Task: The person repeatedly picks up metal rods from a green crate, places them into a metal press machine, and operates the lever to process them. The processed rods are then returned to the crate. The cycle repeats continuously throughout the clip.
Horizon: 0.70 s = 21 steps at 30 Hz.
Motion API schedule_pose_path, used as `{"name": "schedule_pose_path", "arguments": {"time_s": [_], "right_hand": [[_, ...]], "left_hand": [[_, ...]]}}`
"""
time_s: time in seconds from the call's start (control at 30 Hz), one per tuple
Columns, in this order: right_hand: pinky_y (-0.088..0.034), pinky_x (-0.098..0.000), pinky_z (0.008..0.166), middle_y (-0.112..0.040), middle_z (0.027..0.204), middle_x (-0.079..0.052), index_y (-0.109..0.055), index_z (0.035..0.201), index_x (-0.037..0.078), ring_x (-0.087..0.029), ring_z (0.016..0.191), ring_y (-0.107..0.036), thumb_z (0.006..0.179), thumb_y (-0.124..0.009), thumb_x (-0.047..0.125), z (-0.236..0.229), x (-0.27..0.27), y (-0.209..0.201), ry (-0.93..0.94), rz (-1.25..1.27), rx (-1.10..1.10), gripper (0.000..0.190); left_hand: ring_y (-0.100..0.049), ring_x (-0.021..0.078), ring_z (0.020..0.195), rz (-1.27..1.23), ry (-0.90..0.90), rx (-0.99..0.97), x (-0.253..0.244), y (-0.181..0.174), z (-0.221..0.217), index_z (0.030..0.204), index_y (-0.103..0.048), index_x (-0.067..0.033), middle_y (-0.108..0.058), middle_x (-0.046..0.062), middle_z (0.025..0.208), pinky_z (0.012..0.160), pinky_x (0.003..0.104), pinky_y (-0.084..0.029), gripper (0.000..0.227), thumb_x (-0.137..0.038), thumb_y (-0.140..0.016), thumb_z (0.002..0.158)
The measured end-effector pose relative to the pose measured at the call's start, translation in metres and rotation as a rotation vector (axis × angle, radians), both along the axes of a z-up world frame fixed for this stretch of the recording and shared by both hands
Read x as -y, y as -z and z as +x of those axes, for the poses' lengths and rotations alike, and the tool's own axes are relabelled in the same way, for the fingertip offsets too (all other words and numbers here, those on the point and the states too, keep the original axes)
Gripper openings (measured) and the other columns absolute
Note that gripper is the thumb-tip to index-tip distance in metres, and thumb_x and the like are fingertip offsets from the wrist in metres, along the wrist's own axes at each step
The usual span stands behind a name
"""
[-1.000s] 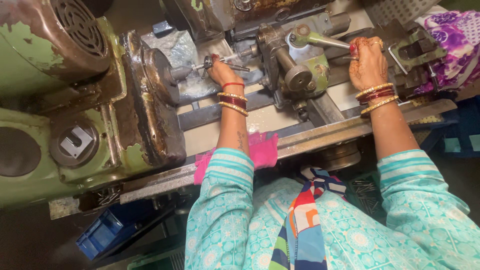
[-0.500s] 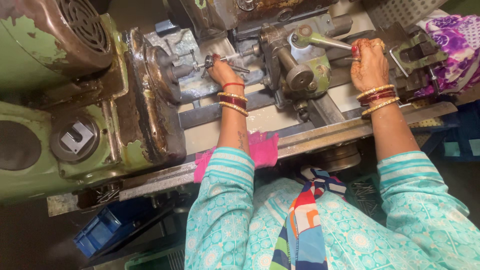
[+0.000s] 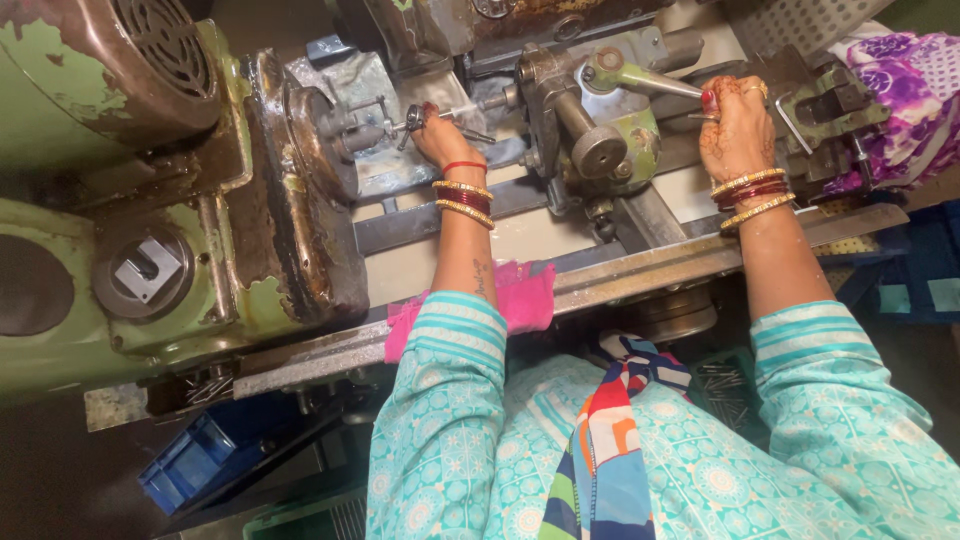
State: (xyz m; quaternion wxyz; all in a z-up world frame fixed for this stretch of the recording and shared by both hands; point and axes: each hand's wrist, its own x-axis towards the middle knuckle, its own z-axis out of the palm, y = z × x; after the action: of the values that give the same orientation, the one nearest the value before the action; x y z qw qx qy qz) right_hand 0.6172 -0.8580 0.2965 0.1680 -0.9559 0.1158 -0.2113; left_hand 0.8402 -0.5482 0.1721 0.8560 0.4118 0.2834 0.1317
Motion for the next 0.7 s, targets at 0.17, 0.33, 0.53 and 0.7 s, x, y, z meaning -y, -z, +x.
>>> {"name": "schedule_pose_path", "arguments": {"time_s": [0.17, 0.33, 0.53, 0.7], "right_hand": [[-0.048, -0.0553, 0.079, -0.054, 0.113, -0.021, -0.062, 0.119, 0.01, -0.047, 0.094, -0.061, 0.106, -0.058, 0.005, 0.0, -0.001, 0.0, -0.022, -0.01, 0.026, 0.015], [-0.048, -0.0554, 0.078, -0.055, 0.113, -0.021, -0.062, 0.119, 0.01, -0.047, 0.093, -0.06, 0.108, -0.059, 0.007, -0.001, -0.002, -0.001, -0.008, 0.003, 0.023, 0.011], [-0.048, -0.0553, 0.079, -0.054, 0.114, -0.022, -0.061, 0.119, 0.009, -0.047, 0.096, -0.06, 0.103, -0.059, 0.003, -0.001, -0.001, -0.002, -0.041, -0.024, 0.023, 0.017], [-0.048, -0.0553, 0.081, -0.054, 0.115, -0.022, -0.061, 0.117, 0.008, -0.046, 0.098, -0.06, 0.107, -0.059, 0.003, -0.001, 0.002, 0.0, -0.039, -0.008, 0.016, 0.012]], "left_hand": [[-0.05, 0.0179, 0.076, -0.089, 0.0, -0.063, -0.001, 0.003, 0.002, 0.104, -0.061, -0.0048, -0.057, 0.004, 0.092, 0.066, 0.035, -0.045, 0.015, -0.012, -0.058, 0.092], [-0.052, 0.0167, 0.075, -0.056, -0.013, 0.005, 0.0, 0.001, 0.001, 0.104, -0.062, -0.0049, -0.059, 0.004, 0.093, 0.067, 0.034, -0.044, 0.015, -0.01, -0.057, 0.092], [-0.049, 0.0178, 0.072, -0.048, -0.021, -0.056, 0.001, 0.001, -0.001, 0.106, -0.063, -0.0025, -0.057, 0.007, 0.089, 0.066, 0.035, -0.043, 0.017, -0.014, -0.06, 0.094], [-0.051, 0.0179, 0.082, -0.019, -0.037, -0.014, 0.005, 0.011, 0.004, 0.107, -0.062, -0.0002, -0.058, 0.005, 0.094, 0.075, 0.037, -0.044, 0.018, -0.011, -0.061, 0.093]]}}
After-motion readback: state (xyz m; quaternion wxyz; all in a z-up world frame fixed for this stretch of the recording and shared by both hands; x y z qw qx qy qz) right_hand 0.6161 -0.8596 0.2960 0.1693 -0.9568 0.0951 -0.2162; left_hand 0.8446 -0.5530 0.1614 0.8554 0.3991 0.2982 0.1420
